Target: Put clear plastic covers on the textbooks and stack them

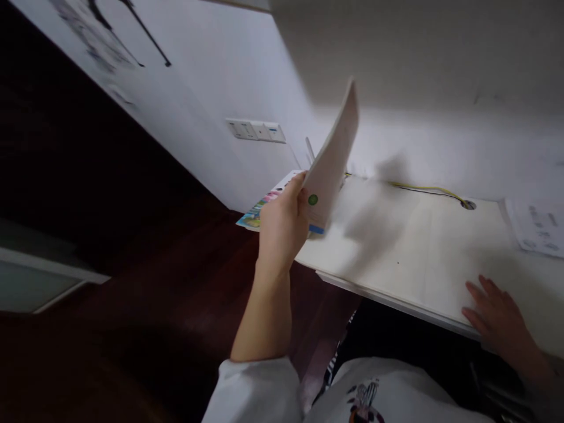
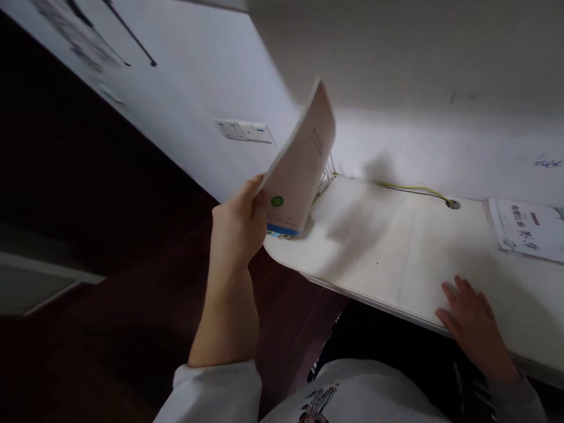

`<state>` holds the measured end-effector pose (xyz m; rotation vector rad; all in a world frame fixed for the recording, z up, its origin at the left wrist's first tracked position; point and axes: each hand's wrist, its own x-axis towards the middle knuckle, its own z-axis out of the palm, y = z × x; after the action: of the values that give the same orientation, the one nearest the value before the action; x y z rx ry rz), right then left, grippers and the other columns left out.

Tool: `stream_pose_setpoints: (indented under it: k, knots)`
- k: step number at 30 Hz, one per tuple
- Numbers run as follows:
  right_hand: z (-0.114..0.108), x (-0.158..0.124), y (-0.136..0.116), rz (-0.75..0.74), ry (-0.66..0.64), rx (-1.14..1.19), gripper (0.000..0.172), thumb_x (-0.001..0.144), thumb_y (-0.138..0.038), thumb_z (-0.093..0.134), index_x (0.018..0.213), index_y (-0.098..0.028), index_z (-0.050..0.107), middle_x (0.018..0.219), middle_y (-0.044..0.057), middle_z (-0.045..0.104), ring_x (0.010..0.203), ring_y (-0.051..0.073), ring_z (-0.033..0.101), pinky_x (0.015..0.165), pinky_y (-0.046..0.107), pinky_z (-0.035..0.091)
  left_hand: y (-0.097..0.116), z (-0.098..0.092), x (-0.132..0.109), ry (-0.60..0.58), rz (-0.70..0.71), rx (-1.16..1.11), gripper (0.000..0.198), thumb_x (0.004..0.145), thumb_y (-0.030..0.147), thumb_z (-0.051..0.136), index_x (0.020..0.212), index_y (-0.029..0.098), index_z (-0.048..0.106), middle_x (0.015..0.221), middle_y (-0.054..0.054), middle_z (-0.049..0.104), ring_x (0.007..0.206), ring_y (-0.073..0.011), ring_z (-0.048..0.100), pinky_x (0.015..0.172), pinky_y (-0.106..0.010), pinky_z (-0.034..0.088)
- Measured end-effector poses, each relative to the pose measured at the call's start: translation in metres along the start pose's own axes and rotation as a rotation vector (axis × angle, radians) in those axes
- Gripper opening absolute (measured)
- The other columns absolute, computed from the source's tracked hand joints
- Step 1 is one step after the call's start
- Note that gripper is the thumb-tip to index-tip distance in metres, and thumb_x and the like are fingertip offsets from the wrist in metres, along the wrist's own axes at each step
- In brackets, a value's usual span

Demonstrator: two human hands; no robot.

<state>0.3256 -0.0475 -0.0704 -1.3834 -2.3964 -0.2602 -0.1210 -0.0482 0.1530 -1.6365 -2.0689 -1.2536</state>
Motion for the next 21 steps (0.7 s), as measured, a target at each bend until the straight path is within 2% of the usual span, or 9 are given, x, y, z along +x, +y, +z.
stream_pose_setpoints:
  k: [2,4,8,10,13,18,21]
  knots:
    - [-0.001,0.004,-0.002,0.008,-0.017,-0.044,0.052,0.091,-0.05,0.037,0.134,-0.024,0.048,0.143,0.013,0.044,0.131,0.031,0.041,0.103,0.05,0.033,0.008,0.022,-0.009,0.021,0.002,-0.347,0.041,0.089,0.034,0.046,0.128,0.025,0.055,0.114,-0.004,0.067,0.108,-0.0207,0.06,0.097,-0.036,0.045]
    - [-0.003,0.006,-0.003,0.018,-0.04,-0.083,0.051,0.092,-0.05,0.036,0.131,-0.02,0.05,0.14,0.015,0.047,0.129,0.031,0.043,0.102,0.05,0.034,0.018,0.057,-0.026,-0.038,-0.091,-0.657,0.046,0.087,0.038,0.047,0.131,0.023,0.053,0.117,-0.005,0.066,0.112,-0.0212,0.059,0.098,-0.037,0.046]
    - [-0.008,0.008,-0.007,0.053,-0.08,-0.111,0.046,0.093,-0.045,0.036,0.129,-0.02,0.052,0.138,0.014,0.051,0.128,0.029,0.045,0.102,0.048,0.034,0.036,0.133,-0.08,-0.367,-0.466,-1.043,0.051,0.084,0.044,0.047,0.129,0.019,0.053,0.105,-0.008,0.07,0.099,-0.0226,0.065,0.087,-0.039,0.052]
    - [-0.01,0.009,-0.009,0.069,-0.087,-0.097,0.046,0.093,-0.044,0.035,0.13,-0.021,0.051,0.138,0.014,0.05,0.128,0.029,0.044,0.103,0.048,0.034,0.037,0.159,-0.107,-0.463,-0.602,-1.14,0.052,0.079,0.043,0.052,0.124,0.016,0.055,0.101,-0.008,0.07,0.092,-0.0218,0.067,0.083,-0.037,0.053]
    - [-0.013,0.01,-0.011,0.084,-0.09,-0.072,0.048,0.094,-0.045,0.035,0.133,-0.02,0.05,0.14,0.015,0.049,0.129,0.029,0.043,0.103,0.049,0.033,0.026,0.176,-0.13,-0.498,-0.619,-1.078,0.047,0.077,0.04,0.053,0.117,0.014,0.058,0.104,-0.009,0.069,0.094,-0.0209,0.066,0.086,-0.036,0.051]
    - [-0.017,0.011,-0.014,0.092,-0.126,-0.077,0.048,0.095,-0.044,0.035,0.132,-0.017,0.051,0.142,0.015,0.046,0.131,0.029,0.04,0.104,0.047,0.032,-0.001,0.177,-0.133,-0.511,-0.311,-0.55,0.035,0.084,0.034,0.044,0.112,0.019,0.059,0.111,-0.01,0.067,0.107,-0.0232,0.06,0.097,-0.043,0.045]
    - [-0.018,0.012,-0.015,0.099,-0.136,-0.074,0.048,0.095,-0.044,0.036,0.132,-0.017,0.05,0.142,0.014,0.045,0.131,0.029,0.04,0.104,0.047,0.031,-0.011,0.178,-0.135,-0.541,-0.201,-0.319,0.034,0.086,0.029,0.042,0.114,0.015,0.057,0.117,-0.015,0.064,0.118,-0.0271,0.055,0.101,-0.049,0.04]
